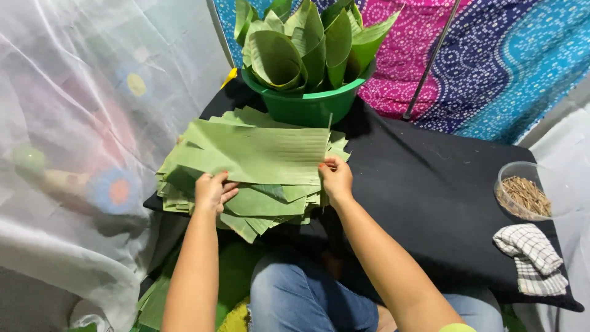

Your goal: Folding banana leaves into cones and securing them with wooden pins

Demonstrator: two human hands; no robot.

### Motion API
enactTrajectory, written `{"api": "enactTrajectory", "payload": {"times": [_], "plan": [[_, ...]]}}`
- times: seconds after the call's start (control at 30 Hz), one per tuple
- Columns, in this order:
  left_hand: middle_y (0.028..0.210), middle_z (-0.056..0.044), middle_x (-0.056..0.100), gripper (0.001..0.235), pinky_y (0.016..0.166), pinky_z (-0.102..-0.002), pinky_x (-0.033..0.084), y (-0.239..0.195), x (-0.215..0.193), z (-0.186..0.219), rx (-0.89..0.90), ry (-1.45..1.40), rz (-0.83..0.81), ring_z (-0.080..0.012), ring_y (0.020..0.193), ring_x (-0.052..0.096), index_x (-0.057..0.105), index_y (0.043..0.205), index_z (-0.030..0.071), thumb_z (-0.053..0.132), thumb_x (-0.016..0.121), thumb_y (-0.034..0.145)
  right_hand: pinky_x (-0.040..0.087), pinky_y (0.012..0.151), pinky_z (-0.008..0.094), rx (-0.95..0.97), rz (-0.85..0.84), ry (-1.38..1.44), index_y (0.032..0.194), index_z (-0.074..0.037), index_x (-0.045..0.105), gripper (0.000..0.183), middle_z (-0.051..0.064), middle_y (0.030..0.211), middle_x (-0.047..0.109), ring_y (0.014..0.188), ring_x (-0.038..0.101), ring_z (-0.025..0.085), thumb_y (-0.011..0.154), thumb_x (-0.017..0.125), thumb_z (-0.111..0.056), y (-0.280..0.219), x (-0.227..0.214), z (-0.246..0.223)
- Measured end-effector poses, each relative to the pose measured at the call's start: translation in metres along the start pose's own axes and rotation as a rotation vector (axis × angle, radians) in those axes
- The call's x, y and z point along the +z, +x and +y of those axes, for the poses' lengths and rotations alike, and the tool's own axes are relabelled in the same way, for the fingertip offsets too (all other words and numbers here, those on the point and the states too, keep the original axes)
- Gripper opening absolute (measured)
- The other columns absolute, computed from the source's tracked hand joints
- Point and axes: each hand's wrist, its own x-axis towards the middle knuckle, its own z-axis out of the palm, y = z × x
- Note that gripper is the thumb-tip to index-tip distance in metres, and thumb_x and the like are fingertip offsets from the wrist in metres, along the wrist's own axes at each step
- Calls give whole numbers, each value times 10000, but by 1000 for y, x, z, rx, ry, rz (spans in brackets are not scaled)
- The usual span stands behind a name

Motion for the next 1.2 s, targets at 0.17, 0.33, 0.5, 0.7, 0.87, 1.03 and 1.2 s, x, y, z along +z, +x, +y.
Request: {"api": "enactTrajectory", "payload": {"times": [0.17,0.33,0.5,0.7,0.87,1.03,1.2], "plan": [[1011,-132,570,276,711,-413,676,-3,24,-5,109,76,47,-288,825,733,571,1170,4,79,640,914,514,596,269,-13,41,114,1039,-65,737,147,44,814,685,720,589,122,897,698,-75,-11,-62,5],[857,-118,609,314,599,-328,668,-54,103,-8,137,117,-81,-235,717,736,553,1090,-16,19,690,810,471,506,187,-87,140,225,1016,-68,703,123,-2,736,608,610,541,71,900,696,-26,-12,-166,25],[878,-207,605,1052,676,-364,648,-151,187,-27,250,199,-262,-284,728,723,46,1614,147,-105,671,806,529,596,189,-97,266,211,1182,-61,661,303,4,839,678,664,611,57,890,734,-22,-16,-282,59],[821,-204,778,781,713,-357,623,-213,229,-77,259,628,-424,-242,758,753,334,1609,162,45,623,893,513,557,195,-35,387,-227,1039,-198,739,194,-37,768,706,639,665,45,867,802,-132,-28,-392,105],[949,-151,784,473,751,-366,623,-200,224,-140,223,894,-469,-237,899,755,643,1396,74,138,637,928,565,756,299,36,487,-598,1000,-353,785,210,-98,826,740,817,730,132,829,805,-231,-40,-410,114],[961,-121,756,435,806,-401,617,-198,212,-148,387,1167,-493,-270,949,743,707,1335,113,253,676,925,564,829,400,-383,583,-824,1092,-233,777,152,-4,945,750,932,718,257,960,711,-195,-58,-421,100],[1129,-212,706,509,876,-497,600,-205,204,-142,411,1156,-434,-380,1073,708,596,1432,39,166,606,940,390,1032,551,39,534,-1103,1260,-319,721,384,14,1328,568,1270,491,396,878,755,-345,-81,-430,84]]}}
